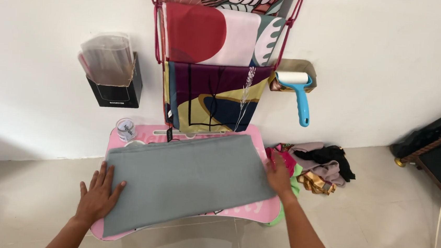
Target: The person folds a gray piece of fabric on a pink Hello Kitty ironing board. They use a lint roller to clean the fabric multiple times during the folding process. Finally, they place the folded fabric into a clear plastic bag and seal it.
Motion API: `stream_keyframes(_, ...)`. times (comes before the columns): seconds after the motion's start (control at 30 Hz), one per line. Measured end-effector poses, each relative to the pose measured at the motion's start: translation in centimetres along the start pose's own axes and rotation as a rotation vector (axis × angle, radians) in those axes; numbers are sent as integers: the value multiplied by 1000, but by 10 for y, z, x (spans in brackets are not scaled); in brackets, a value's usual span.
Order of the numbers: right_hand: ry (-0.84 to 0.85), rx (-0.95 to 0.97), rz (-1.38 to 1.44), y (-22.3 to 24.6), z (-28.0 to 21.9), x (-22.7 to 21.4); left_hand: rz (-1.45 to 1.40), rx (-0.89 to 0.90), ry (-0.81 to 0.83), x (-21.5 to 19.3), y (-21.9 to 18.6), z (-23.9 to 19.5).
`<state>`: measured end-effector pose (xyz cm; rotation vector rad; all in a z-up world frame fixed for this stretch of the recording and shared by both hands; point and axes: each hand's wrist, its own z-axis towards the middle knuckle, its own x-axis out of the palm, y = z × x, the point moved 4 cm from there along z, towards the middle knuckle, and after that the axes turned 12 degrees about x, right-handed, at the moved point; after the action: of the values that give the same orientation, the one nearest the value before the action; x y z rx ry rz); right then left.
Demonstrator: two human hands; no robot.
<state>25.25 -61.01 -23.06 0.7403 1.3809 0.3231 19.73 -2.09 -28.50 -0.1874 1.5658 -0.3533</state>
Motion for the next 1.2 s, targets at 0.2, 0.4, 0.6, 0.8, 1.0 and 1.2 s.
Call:
stream_keyframes(0.2,-296,220,781,54,10,-123,104,11,32,8,30,-8)
stream_keyframes(0.4,-255,129,872,137,16,-190,393,49,221,-4,66,6)
stream_keyframes(0.6,-256,36,315,163,41,-181,402,-12,321,-30,49,-2)
stream_keyframes(0.8,-360,-81,439,164,24,-197,427,73,501,-18,46,-32)
stream_keyframes(1.0,-534,-402,366,198,-92,-208,10,-95,555,-27,38,-57)
stream_keyframes(1.2,-239,-612,296,221,-223,-63,-317,-196,501,-65,4,-105)
